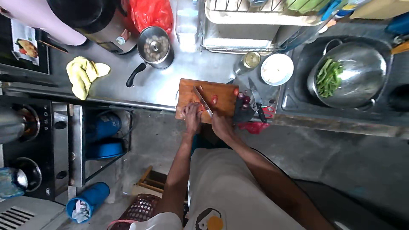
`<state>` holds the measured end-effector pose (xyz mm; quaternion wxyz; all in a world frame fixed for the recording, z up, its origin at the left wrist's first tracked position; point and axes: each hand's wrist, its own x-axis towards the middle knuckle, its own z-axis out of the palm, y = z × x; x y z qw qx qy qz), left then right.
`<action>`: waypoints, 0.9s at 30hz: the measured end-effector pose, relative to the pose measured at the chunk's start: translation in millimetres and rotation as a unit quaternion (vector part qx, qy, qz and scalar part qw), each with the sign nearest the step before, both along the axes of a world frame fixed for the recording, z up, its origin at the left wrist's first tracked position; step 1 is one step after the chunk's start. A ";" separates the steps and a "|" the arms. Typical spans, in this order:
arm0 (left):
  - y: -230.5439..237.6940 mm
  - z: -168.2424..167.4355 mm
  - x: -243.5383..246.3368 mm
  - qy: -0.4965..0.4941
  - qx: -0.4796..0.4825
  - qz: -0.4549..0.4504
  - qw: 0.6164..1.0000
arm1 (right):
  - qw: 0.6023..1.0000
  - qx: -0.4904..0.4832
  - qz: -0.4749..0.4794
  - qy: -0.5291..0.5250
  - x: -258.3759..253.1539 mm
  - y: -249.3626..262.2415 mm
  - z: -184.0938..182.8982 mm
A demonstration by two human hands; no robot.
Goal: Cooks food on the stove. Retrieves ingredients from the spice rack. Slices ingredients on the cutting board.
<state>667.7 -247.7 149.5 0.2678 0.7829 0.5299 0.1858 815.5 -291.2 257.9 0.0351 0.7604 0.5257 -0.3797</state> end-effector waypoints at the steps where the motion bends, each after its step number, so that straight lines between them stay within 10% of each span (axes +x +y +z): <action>1: -0.6 -1.2 1.1 -0.001 0.000 0.002 1.000 | 1.000 -0.001 0.002 -0.005 -0.1 0.6 0.7; 27: 5.1 -21.6 7.2 -0.044 0.007 0.015 0.999 | 0.997 0.061 -0.036 0.041 -9.3 20.7 -54.2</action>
